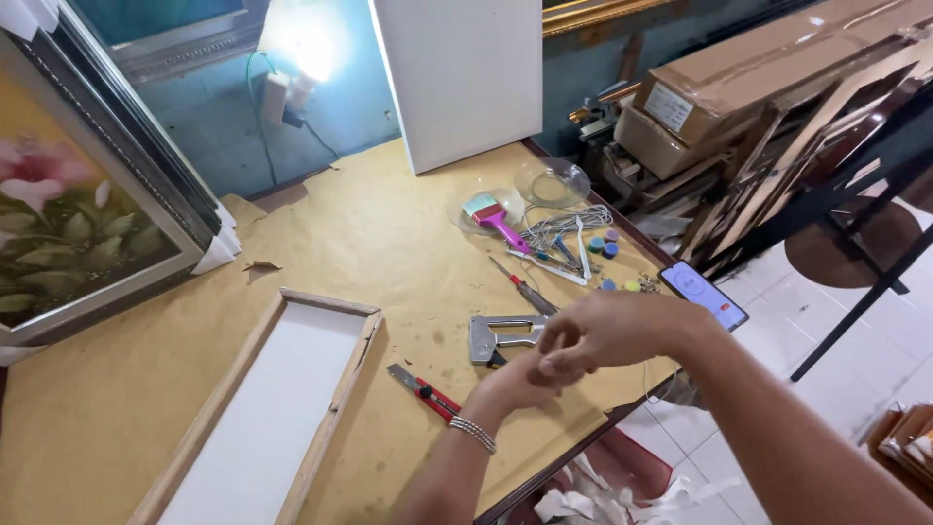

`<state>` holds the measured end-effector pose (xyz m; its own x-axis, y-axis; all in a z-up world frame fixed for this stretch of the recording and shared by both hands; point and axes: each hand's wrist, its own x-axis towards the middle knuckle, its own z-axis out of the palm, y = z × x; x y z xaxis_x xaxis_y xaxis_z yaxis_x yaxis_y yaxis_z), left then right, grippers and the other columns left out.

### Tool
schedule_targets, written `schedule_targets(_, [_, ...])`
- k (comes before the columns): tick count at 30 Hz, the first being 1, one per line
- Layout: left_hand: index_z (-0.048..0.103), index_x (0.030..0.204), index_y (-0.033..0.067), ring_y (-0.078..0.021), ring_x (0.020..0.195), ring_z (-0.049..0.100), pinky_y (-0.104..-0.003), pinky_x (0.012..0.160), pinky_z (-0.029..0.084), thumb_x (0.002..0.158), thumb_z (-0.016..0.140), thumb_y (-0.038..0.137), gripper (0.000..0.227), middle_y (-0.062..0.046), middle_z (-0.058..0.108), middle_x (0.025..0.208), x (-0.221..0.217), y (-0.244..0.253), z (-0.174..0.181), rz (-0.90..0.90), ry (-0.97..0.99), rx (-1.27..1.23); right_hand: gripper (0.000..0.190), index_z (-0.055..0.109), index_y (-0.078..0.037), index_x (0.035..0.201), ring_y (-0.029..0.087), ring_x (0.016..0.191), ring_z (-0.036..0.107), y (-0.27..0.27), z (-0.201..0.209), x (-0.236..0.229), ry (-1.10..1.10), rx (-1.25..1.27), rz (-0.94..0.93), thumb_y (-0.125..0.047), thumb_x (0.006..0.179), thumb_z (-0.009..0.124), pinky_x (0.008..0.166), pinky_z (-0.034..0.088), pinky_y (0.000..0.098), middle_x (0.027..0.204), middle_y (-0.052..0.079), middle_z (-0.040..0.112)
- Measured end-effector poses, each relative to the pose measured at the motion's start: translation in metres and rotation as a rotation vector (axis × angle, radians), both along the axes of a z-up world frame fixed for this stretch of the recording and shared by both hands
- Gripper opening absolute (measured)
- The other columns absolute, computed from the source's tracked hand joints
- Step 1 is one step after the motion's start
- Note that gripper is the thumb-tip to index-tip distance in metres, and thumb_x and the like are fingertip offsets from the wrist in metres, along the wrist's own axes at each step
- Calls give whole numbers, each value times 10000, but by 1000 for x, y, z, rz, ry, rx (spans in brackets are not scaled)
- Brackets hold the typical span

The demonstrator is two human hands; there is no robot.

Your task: Securing canvas to a wooden frame with a staple gun and trimming the excess material with a utility knife.

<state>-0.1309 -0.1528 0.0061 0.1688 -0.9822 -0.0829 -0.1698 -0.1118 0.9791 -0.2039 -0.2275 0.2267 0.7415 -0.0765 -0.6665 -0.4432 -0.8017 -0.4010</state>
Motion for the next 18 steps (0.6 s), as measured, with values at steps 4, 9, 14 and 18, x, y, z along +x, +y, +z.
schedule_targets(4, [412, 1090, 128, -352, 934, 586, -443, 758, 489, 643, 648, 140, 506, -144, 617, 1003, 56, 19, -17, 270, -314, -8, 382, 597, -130, 1092, 310, 1003, 592, 14, -8, 21, -140, 0, 31, -325, 776, 507, 863, 454, 414, 1030, 72, 672])
schedule_targets(9, [495, 1104, 188, -250, 1044, 558, -409, 854, 481, 743, 611, 447, 459, -47, 597, 1058, 92, 112, 5, 882, -396, 619, 376, 615, -214, 1071, 170, 888, 644, 33, -36, 60, -304, 118, -33, -371, 739, 535, 822, 478, 304, 925, -18, 704])
schedule_targets(14, [487, 1005, 182, -299, 1048, 447, -494, 811, 418, 712, 603, 405, 386, -66, 473, 1079, 76, 191, -19, 1185, -506, 978, 327, 621, -166, 1048, 112, 778, 625, 68, -56, 90, -304, 300, 51, -332, 775, 553, 750, 480, 256, 871, -4, 680])
schedule_targets(18, [535, 834, 174, -216, 859, 509, -376, 688, 413, 789, 612, 264, 126, 3, 552, 909, 60, 201, -13, 1202, -560, 890, 293, 619, -65, 1018, 130, 774, 622, 88, -65, 104, -200, 527, 49, -265, 818, 541, 738, 506, 235, 920, 41, 641])
